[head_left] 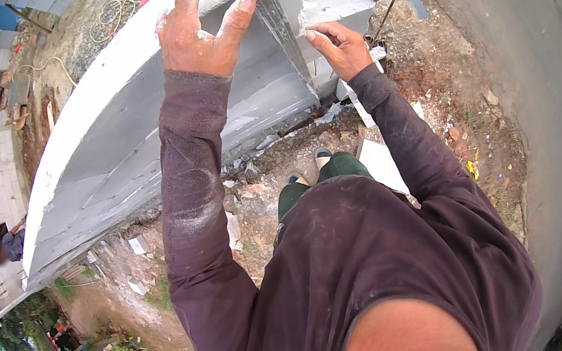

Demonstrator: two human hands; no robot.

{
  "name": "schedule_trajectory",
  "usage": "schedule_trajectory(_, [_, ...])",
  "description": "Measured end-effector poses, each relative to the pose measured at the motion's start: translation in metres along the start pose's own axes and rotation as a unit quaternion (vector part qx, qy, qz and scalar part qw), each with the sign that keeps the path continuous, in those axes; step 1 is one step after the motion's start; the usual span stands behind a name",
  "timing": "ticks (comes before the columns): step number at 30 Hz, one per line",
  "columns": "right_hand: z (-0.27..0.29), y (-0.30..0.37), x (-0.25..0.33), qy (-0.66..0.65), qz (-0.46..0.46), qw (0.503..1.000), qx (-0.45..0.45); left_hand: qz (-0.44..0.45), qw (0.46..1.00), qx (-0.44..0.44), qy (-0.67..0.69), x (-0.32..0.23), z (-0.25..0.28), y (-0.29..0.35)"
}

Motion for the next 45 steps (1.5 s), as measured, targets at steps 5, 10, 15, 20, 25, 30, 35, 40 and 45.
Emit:
schedule_trajectory(5, [0.000, 0.025, -0.081, 0.022, -0.113, 0.993, 0.003, 0.042, 0.990, 0.091, 0.100, -0.010, -0.020, -0.006])
schedule_trajectory(10, [0.020, 0.074, -0.155, 0.103, -0.194, 0.975, 0.016, 0.033, 0.997, 0.067, 0.034, -0.002, -0.025, 0.001])
schedule_trajectory(15, [0.031, 0.098, -0.174, 0.158, -0.216, 0.963, 0.043, 0.032, 0.997, 0.055, -0.046, -0.013, -0.020, -0.002])
schedule_trajectory(20, [0.031, 0.106, -0.171, 0.157, -0.243, 0.956, 0.046, 0.004, 0.998, 0.057, -0.028, -0.017, -0.018, -0.004])
schedule_trajectory(25, [0.028, 0.100, -0.170, 0.148, -0.222, 0.963, 0.028, -0.001, 0.997, 0.058, -0.045, -0.018, -0.015, -0.006])
schedule_trajectory(30, [0.019, 0.110, -0.160, 0.156, -0.259, 0.948, 0.094, -0.061, 0.989, 0.016, -0.131, -0.023, -0.010, -0.008])
schedule_trajectory(35, [0.005, 0.154, -0.180, 0.224, -0.220, 0.903, 0.294, -0.019, 0.995, -0.078, 0.062, 0.000, 0.013, 0.027])
schedule_trajectory(40, [-0.003, 0.213, -0.234, 0.343, -0.256, 0.829, 0.360, 0.225, 0.971, -0.013, 0.077, 0.029, 0.055, 0.137])
schedule_trajectory(45, [-0.023, 0.208, -0.251, 0.351, -0.287, 0.843, 0.291, 0.500, 0.860, 0.048, 0.091, 0.100, 0.055, 0.328])
Point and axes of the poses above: each hand's wrist, its own y-axis away from the middle knuckle, its own z-axis out of the back of the hand, x = y × z, the point moved 2 cm from there along -y, towards the middle knuckle, and after that the axes turned 7 degrees about -x, right-handed, at the moved point
